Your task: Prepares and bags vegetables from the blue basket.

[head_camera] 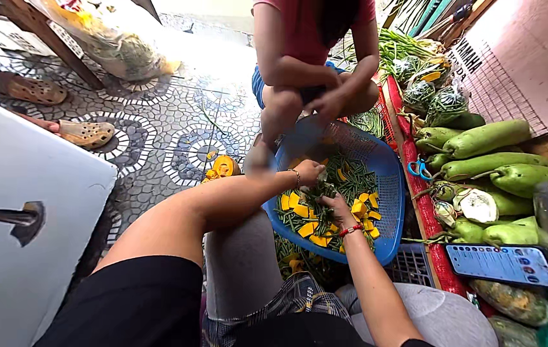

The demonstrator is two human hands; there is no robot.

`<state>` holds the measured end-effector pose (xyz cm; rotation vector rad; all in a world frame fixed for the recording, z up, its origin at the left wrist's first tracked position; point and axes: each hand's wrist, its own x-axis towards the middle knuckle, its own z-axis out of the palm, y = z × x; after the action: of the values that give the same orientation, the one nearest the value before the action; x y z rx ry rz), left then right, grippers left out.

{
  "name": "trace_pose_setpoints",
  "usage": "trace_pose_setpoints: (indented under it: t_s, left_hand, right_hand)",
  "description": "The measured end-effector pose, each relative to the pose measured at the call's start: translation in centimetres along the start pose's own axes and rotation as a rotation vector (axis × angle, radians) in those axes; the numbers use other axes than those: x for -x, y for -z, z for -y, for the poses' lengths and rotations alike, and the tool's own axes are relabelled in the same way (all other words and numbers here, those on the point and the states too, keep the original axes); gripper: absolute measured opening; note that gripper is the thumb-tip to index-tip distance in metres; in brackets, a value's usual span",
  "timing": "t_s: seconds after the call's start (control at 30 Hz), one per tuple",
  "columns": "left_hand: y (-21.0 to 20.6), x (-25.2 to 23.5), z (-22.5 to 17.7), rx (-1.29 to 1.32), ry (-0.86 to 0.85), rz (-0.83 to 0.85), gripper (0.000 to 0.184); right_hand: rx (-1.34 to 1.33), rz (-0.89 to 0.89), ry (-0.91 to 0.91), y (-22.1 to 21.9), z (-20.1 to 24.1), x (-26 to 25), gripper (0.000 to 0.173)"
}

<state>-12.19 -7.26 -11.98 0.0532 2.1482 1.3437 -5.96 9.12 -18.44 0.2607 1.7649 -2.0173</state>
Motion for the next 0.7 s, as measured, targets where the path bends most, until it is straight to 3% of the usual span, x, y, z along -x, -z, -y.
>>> trace_pose_setpoints:
  t_s: [0.13, 0.23, 0.3, 0.47, 0.63, 0.7]
  left_hand:
    - [-0.3, 0.2, 0.0, -0.265, -0.138, 0.156, 0.045]
    - [-0.5, 0.2, -0.1, -0.377, -0.134, 0.161, 0.046]
    - [-0.6, 0.3, -0.3, -0.387, -0.118, 0.142, 0.045]
    - [-1.8, -0.4, -0.6, -0.304, -0.080, 0.058, 0.040]
    - [-0.2, -0.9, -0.5, -0.225, -0.013, -0.026, 0.038]
    - [0.7, -0.9, -0.3, -0.230, 0.010, -0.049, 0.034]
  right_hand:
    - [0.076, 0.011, -0.275, -0.5, 2.5, -0.9, 0.032]
    - [-0.134, -0.088, -0.392, -0.4, 3.8, -1.6, 0.021]
    - [-0.340, -0.120, -0.381, -0.4, 4.0, -2.1, 0.026]
    - [-0.686, -0.302, -0.263, -2.6, 3.5, -3.4, 0.020]
    - [-0.565, -0.338, -0.193, -3.1, 4.1, -3.7, 0.017]
    - [-0.445, -0.383, -0.264, -2.7, 4.8, -3.9, 0.031]
